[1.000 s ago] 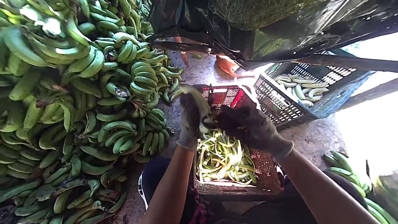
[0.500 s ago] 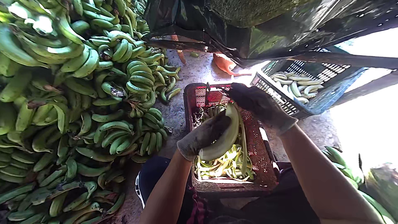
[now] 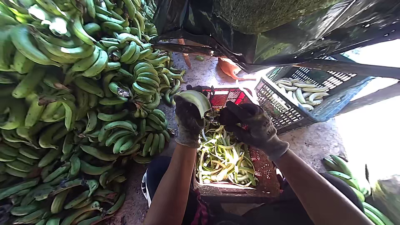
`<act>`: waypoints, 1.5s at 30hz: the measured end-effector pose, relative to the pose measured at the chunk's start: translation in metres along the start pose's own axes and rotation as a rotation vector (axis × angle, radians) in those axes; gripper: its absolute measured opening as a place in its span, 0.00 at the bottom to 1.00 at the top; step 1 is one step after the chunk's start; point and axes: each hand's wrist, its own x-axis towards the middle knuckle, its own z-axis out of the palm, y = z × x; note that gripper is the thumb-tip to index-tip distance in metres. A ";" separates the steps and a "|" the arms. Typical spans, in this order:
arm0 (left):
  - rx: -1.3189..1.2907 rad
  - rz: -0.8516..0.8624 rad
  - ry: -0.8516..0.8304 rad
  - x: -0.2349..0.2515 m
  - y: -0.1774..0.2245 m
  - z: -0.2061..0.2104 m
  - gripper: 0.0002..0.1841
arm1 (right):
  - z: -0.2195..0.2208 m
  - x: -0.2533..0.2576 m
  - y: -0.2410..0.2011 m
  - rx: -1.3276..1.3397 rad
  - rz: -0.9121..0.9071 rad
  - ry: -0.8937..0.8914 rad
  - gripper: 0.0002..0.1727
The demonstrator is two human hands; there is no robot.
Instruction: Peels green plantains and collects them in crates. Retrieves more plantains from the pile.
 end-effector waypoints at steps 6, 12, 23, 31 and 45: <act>0.163 -0.008 -0.294 -0.023 -0.006 0.019 0.25 | -0.018 0.016 -0.001 0.089 0.199 -0.147 0.32; 0.660 -0.225 -0.086 -0.035 -0.002 0.020 0.24 | -0.020 0.015 0.018 -0.054 0.056 -0.115 0.34; 1.247 -0.451 -0.364 -0.041 -0.012 0.023 0.30 | -0.025 0.026 0.036 0.269 0.690 -0.384 0.23; 0.709 -0.455 0.065 -0.027 0.004 0.001 0.22 | -0.012 -0.003 0.017 -0.103 -0.091 -0.316 0.35; 0.372 -0.396 0.044 -0.022 0.005 0.009 0.25 | -0.022 -0.001 0.008 -0.220 -0.194 -0.151 0.28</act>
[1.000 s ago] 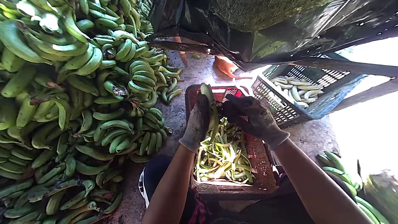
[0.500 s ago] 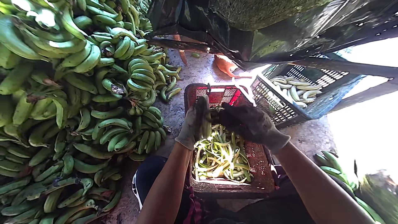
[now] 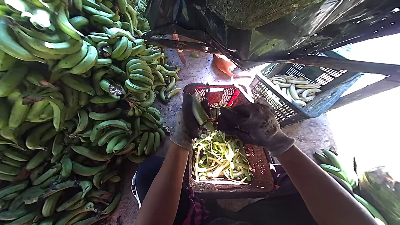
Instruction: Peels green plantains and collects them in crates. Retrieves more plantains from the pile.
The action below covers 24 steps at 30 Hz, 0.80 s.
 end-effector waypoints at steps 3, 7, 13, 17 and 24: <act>0.311 0.126 0.018 -0.017 -0.013 0.011 0.23 | -0.003 0.003 -0.005 0.084 0.254 -0.117 0.34; 0.723 0.231 -0.182 -0.020 -0.022 0.022 0.29 | -0.013 0.012 0.000 0.352 0.637 -0.208 0.22; 0.202 -0.001 -0.092 -0.009 -0.011 -0.001 0.27 | -0.006 -0.001 0.015 0.439 0.508 -0.265 0.24; -0.004 -0.020 -0.103 -0.001 0.003 -0.018 0.28 | -0.003 -0.015 0.011 0.226 0.039 -0.135 0.34; 0.476 0.137 -0.188 -0.025 -0.005 0.004 0.23 | -0.010 0.004 0.012 0.180 0.270 -0.189 0.33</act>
